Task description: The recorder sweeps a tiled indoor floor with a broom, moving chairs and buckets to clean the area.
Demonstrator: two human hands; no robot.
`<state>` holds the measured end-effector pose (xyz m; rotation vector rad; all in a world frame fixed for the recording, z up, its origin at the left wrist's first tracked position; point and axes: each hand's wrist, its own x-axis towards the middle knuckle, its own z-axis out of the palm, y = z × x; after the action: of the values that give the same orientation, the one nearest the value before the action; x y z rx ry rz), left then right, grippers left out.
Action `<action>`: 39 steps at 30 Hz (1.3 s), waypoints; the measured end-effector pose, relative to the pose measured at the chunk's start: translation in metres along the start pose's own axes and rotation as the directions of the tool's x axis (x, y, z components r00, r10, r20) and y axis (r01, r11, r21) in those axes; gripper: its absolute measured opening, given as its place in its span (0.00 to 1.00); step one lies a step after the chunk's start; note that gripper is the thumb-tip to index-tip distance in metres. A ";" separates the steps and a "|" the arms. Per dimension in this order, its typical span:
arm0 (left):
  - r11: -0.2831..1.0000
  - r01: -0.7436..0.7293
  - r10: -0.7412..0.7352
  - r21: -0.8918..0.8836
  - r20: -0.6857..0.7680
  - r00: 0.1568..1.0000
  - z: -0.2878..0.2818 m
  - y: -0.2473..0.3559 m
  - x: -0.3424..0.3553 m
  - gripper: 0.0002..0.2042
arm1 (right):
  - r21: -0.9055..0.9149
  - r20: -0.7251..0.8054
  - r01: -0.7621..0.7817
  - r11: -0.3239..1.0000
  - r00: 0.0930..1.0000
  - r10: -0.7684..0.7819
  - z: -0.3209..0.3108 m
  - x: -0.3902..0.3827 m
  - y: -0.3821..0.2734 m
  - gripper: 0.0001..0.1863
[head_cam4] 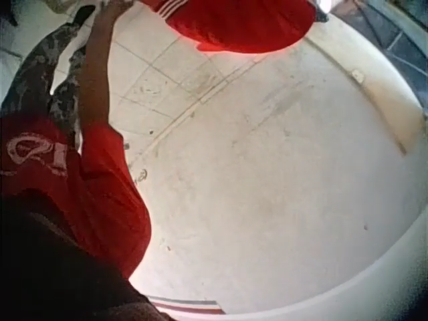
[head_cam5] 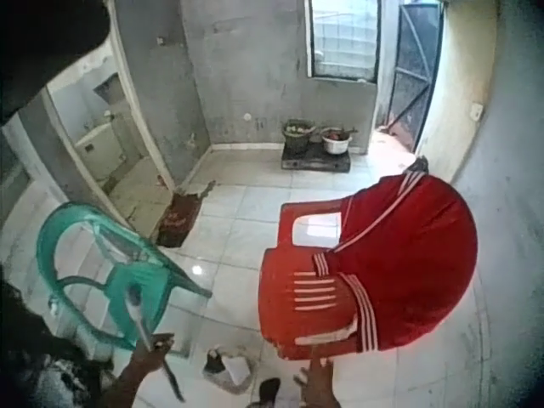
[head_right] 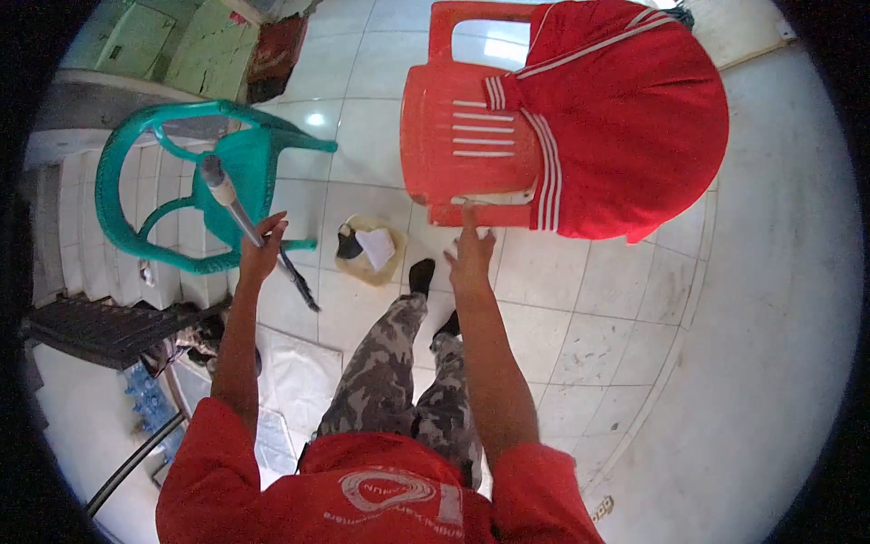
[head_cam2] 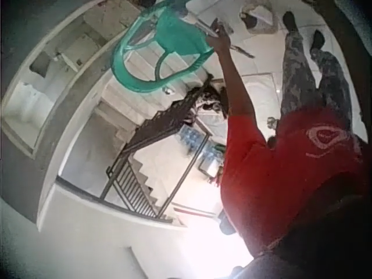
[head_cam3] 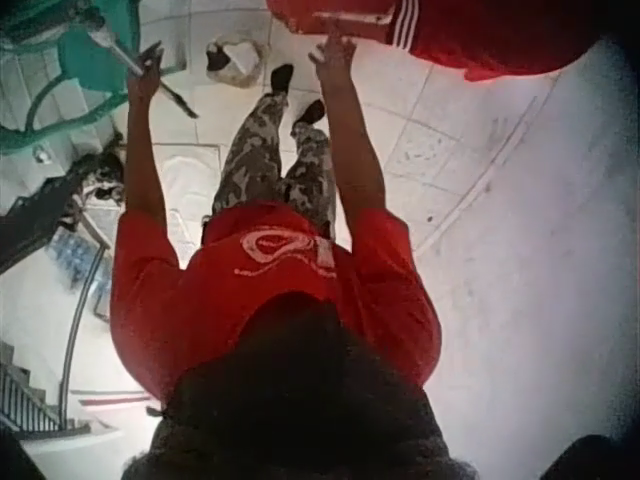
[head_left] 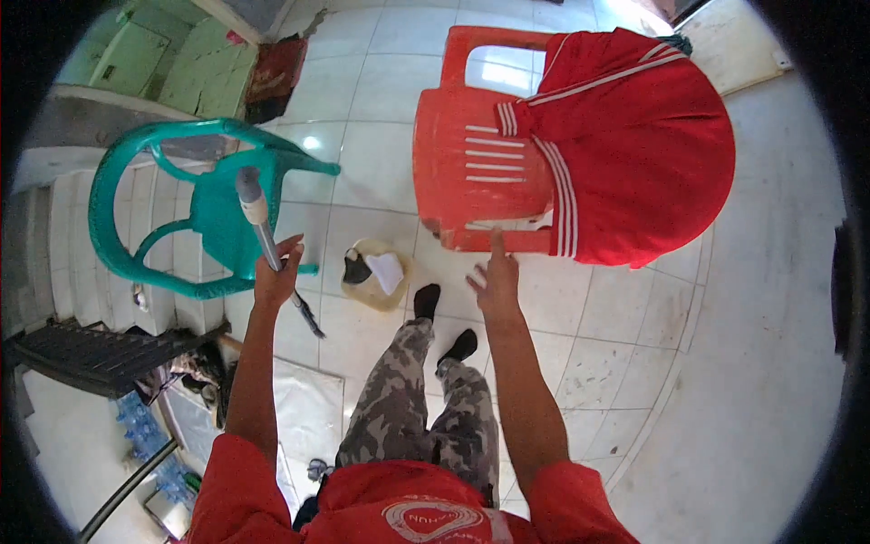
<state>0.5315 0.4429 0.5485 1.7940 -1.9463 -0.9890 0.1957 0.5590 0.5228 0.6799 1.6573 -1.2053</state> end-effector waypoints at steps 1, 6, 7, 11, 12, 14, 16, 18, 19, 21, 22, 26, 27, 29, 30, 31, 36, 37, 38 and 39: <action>0.998 -0.029 0.028 -0.059 -0.009 1.000 0.001 0.006 -0.001 0.13 | 0.006 -0.006 0.005 1.000 1.000 -0.005 0.004 0.017 -0.004 0.25; 0.985 -0.142 0.140 -0.098 -0.024 0.990 0.014 -0.014 -0.018 0.13 | 0.629 -0.246 0.476 0.614 0.872 -0.424 -0.014 0.130 -0.031 0.15; 0.973 -0.141 0.137 -0.184 -0.035 0.990 0.010 -0.021 -0.022 0.13 | 0.631 -0.245 0.470 0.617 0.876 -0.416 -0.019 0.137 -0.034 0.15; 0.991 -0.097 0.099 -0.095 0.020 0.995 -0.005 -0.024 -0.036 0.13 | 0.363 -0.331 0.730 0.579 0.682 -0.652 -0.074 0.154 -0.059 0.05; 0.992 -0.097 0.100 -0.078 0.029 0.995 -0.016 -0.021 -0.037 0.13 | 0.369 -0.337 0.720 0.588 0.693 -0.638 -0.082 0.149 -0.065 0.05; 0.996 -0.062 0.065 -0.066 0.051 0.997 -0.017 -0.017 -0.035 0.13 | 0.334 -0.264 0.704 0.627 0.709 -0.654 -0.101 0.148 -0.087 0.03; 0.970 -0.207 0.212 -0.125 0.028 0.977 -0.012 -0.003 -0.035 0.13 | 0.340 -0.250 0.713 0.613 0.697 -0.672 -0.113 0.158 -0.108 0.02; 0.958 -0.173 0.185 -0.230 0.031 0.982 -0.012 0.012 -0.031 0.13 | 0.304 -0.269 0.693 0.653 0.720 -0.639 -0.124 0.172 -0.118 0.02; 0.931 -0.217 0.226 -0.294 -0.005 0.974 -0.007 0.034 -0.031 0.13 | 0.324 -0.205 0.729 0.603 0.677 -0.707 -0.133 0.188 -0.126 0.02; 0.907 -0.263 0.275 -0.328 -0.009 0.961 -0.025 0.047 -0.024 0.14 | 0.332 -0.141 0.690 0.643 0.711 -0.689 -0.127 0.201 -0.137 0.06; 0.887 -0.288 0.294 -0.361 -0.038 0.955 -0.035 0.057 -0.020 0.14 | 0.332 -0.126 0.723 0.606 0.671 -0.731 -0.114 0.204 -0.137 0.07; 0.939 -0.210 0.258 -0.271 0.156 0.953 -0.005 0.158 -0.027 0.17 | 0.111 -0.147 0.764 0.636 0.646 -0.749 -0.210 0.265 -0.185 0.14; 0.948 -0.210 0.240 -0.241 0.105 0.965 -0.020 0.177 -0.035 0.18 | 0.117 -0.059 0.666 0.736 0.745 -0.665 -0.189 0.248 -0.158 0.16; 0.945 -0.235 0.252 -0.227 0.048 0.967 -0.039 0.235 -0.060 0.20 | 0.141 0.060 0.561 0.816 0.818 -0.573 -0.186 0.193 -0.122 0.19; 0.947 -0.276 0.288 -0.162 0.057 0.956 -0.040 0.266 -0.077 0.20 | 0.162 0.075 0.548 0.820 0.822 -0.564 -0.211 0.172 -0.102 0.21; 0.944 -0.322 0.325 -0.077 0.035 0.945 -0.044 0.290 -0.093 0.21 | 0.288 0.109 0.491 0.822 0.836 -0.537 -0.221 0.125 -0.086 0.21; 0.870 -0.492 0.491 -0.039 0.168 0.855 0.028 0.403 -0.183 0.14 | 0.238 -0.217 0.751 0.616 0.659 -0.720 -0.425 -0.065 -0.030 0.23; 0.852 -0.523 0.496 0.004 0.311 0.811 0.051 0.425 -0.217 0.11 | 0.165 -0.239 0.837 0.521 0.547 -0.803 -0.462 -0.109 -0.031 0.22; 0.825 -0.564 0.491 0.045 0.439 0.753 0.070 0.443 -0.246 0.08 | 0.055 -0.166 0.889 0.454 0.456 -0.874 -0.495 -0.151 -0.035 0.26; 0.609 -0.772 0.714 -0.181 0.548 0.435 0.096 0.451 -0.265 0.09 | 0.338 -0.092 0.873 0.351 0.402 -0.911 -0.519 -0.194 -0.039 0.35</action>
<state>0.1768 0.7122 0.8393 0.4128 -2.7833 -1.1493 0.0510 1.0437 0.7522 -0.2601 1.7529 -2.3223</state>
